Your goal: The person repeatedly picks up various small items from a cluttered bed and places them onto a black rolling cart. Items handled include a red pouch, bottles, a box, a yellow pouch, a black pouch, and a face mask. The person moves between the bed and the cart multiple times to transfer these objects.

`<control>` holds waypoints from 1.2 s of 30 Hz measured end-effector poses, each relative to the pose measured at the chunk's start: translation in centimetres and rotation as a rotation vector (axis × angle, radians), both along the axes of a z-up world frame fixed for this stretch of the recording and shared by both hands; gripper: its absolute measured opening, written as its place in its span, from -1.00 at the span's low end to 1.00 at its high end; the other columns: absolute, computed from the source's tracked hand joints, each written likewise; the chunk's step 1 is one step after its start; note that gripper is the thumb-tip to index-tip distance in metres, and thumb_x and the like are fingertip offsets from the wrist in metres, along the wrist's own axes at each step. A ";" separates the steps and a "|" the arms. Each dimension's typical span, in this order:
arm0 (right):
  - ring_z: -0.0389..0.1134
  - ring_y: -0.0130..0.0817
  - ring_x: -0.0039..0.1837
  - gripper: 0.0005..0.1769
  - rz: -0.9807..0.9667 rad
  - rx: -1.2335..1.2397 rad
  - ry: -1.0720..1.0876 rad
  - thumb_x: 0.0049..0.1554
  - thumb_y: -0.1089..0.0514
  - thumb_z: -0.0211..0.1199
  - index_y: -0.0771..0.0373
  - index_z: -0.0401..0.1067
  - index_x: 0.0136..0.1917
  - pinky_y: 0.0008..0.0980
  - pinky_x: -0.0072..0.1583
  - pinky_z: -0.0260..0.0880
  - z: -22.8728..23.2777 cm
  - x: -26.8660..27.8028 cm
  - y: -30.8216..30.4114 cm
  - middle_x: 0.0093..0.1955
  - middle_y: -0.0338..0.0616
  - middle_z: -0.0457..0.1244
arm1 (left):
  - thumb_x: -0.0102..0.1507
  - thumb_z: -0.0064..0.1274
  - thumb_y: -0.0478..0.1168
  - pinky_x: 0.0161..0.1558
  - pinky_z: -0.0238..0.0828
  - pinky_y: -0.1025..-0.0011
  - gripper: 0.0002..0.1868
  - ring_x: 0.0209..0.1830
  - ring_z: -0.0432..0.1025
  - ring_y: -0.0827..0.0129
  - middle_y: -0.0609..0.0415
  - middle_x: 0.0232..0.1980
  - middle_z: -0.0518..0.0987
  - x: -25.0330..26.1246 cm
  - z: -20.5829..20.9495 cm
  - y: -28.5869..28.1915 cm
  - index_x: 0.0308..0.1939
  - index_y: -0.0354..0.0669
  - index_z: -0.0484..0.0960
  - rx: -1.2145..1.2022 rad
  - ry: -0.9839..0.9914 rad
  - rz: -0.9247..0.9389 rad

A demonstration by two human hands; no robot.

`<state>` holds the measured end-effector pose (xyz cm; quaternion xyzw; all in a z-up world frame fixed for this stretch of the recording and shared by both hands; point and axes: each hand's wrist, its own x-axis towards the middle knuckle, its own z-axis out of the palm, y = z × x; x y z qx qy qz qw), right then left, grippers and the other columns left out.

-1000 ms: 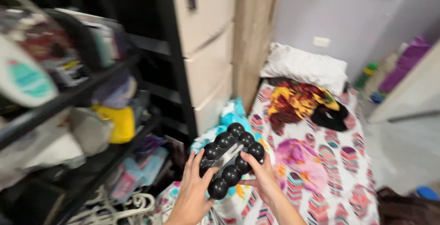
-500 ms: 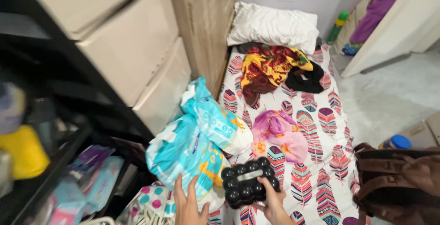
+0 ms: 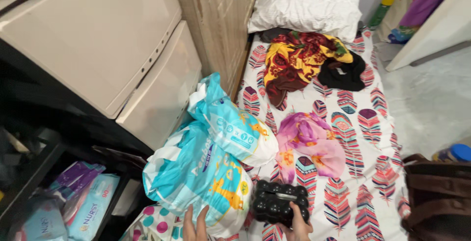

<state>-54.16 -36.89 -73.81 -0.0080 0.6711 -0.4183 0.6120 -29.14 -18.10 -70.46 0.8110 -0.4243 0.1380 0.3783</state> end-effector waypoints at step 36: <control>0.37 0.11 0.01 -0.63 1.351 -0.974 -0.133 0.18 0.27 0.29 0.30 0.54 0.27 -0.06 0.06 0.34 36.5 27.6 13.4 0.16 0.01 0.47 | -0.03 0.33 -0.02 0.45 -0.10 -0.05 0.07 0.55 0.00 -0.19 -0.28 0.48 0.18 18.5 33.6 17.6 0.48 -0.23 0.15 0.143 -0.063 0.241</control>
